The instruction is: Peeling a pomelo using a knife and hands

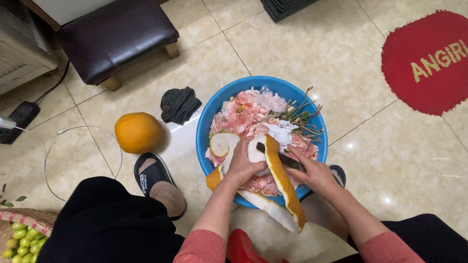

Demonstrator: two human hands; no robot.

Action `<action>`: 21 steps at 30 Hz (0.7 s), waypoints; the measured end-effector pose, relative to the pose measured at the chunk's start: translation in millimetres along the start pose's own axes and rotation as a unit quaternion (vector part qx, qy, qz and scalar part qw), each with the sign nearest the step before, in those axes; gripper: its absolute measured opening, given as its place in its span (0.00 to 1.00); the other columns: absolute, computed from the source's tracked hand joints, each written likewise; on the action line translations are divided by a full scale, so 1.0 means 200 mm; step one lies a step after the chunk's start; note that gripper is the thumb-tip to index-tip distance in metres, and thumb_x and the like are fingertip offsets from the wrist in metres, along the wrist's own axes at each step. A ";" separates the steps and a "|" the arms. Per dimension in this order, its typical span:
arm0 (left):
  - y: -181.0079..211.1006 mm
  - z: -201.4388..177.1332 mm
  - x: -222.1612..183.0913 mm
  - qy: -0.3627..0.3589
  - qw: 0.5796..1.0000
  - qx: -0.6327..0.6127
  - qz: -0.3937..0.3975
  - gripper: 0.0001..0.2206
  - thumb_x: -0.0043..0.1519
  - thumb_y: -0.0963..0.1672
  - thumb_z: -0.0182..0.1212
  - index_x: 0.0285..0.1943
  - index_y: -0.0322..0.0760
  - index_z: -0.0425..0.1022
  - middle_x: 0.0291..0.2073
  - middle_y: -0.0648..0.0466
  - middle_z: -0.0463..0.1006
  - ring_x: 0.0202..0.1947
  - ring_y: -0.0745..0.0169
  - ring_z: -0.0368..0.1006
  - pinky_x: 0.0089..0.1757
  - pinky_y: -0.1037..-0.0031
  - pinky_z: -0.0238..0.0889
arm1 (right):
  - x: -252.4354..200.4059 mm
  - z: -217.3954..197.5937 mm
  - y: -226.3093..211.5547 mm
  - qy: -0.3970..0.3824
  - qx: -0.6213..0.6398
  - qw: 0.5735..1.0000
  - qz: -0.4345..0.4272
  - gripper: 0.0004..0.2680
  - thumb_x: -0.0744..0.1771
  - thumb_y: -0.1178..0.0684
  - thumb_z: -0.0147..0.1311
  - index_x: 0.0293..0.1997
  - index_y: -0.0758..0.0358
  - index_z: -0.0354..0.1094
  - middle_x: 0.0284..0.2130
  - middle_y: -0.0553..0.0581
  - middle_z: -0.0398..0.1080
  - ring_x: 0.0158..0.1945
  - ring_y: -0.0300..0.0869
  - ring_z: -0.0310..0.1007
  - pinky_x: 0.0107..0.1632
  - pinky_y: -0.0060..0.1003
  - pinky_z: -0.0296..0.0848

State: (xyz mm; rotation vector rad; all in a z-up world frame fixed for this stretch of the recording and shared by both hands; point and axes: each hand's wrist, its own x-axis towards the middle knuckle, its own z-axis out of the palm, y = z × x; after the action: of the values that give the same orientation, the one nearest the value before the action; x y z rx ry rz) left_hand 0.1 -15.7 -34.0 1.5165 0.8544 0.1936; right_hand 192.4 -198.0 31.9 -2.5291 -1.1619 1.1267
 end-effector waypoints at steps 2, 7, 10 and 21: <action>0.04 -0.01 -0.04 -0.005 1.000 0.004 0.007 0.47 0.36 0.52 0.79 0.70 0.49 0.62 0.65 0.41 0.65 0.68 0.31 0.60 0.65 0.52 0.53 | 0.06 -0.02 -0.09 0.001 0.007 0.999 -0.031 0.29 0.65 0.34 0.55 0.76 0.19 0.44 0.62 0.53 0.71 0.61 0.59 0.71 0.64 0.54 0.69; 0.05 -0.01 -0.06 -0.007 1.000 -0.005 -0.010 0.47 0.37 0.52 0.78 0.70 0.49 0.61 0.70 0.44 0.61 0.70 0.35 0.57 0.67 0.54 0.52 | 0.06 -0.12 -0.28 -0.014 0.059 0.994 -0.094 0.28 0.67 0.40 0.53 0.77 0.28 0.46 0.61 0.65 0.70 0.62 0.67 0.67 0.65 0.58 0.66; 0.06 -0.02 -0.07 -0.012 1.000 -0.015 -0.017 0.47 0.37 0.52 0.79 0.69 0.48 0.61 0.71 0.45 0.61 0.71 0.37 0.57 0.67 0.55 0.51 | -0.03 -0.14 -0.23 -0.005 0.082 0.993 -0.080 0.26 0.66 0.41 0.55 0.75 0.26 0.51 0.60 0.59 0.73 0.63 0.61 0.69 0.63 0.55 0.68; -0.06 0.03 -0.10 -0.002 0.998 0.002 0.061 0.45 0.40 0.50 0.79 0.70 0.46 0.59 0.74 0.40 0.55 0.74 0.34 0.50 0.70 0.53 0.45 | 0.17 -0.11 -0.21 -0.056 0.237 0.952 -0.186 0.22 0.68 0.48 0.47 0.74 0.49 0.60 0.66 0.66 0.65 0.70 0.63 0.58 0.70 0.55 0.59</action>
State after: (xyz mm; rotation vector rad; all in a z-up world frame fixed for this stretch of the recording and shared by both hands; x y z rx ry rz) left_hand -14.4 -34.2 -37.8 1.5730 0.7592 0.2789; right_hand 196.1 -141.8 45.1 -1.8214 -1.1564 1.2717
